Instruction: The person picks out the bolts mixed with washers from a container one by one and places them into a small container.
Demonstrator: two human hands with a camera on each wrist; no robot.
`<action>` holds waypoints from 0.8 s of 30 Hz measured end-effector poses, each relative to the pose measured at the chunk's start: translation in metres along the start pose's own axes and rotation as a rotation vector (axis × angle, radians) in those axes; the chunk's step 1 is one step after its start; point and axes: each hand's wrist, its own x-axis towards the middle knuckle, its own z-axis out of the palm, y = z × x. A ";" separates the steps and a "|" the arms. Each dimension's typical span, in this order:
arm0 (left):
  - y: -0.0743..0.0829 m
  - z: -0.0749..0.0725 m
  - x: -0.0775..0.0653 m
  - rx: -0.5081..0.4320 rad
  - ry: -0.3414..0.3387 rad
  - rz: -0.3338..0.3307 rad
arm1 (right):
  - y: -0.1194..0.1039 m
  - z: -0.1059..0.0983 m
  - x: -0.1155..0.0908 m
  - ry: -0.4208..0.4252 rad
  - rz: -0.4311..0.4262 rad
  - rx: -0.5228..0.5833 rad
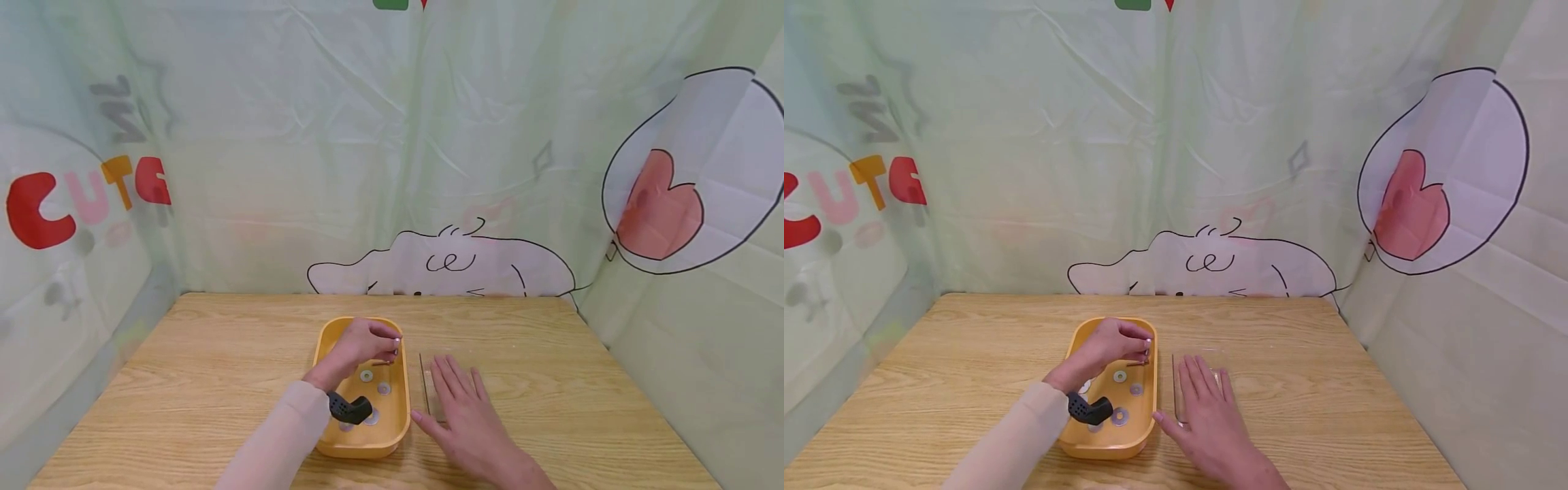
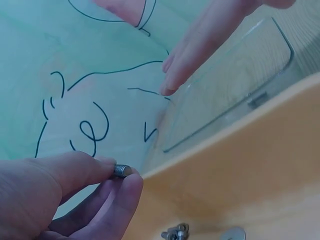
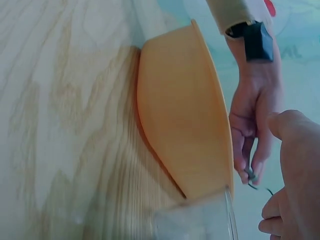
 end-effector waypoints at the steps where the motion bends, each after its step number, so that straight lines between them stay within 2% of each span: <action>1: 0.001 0.001 0.000 0.000 -0.001 -0.002 | 0.002 -0.001 -0.001 0.007 0.006 0.004; 13: 0.017 0.015 -0.001 -0.053 -0.050 0.031 | 0.028 -0.011 -0.011 0.050 0.065 -0.040; 24: 0.027 0.036 0.000 0.003 -0.059 0.015 | 0.041 -0.015 -0.016 0.030 0.151 -0.040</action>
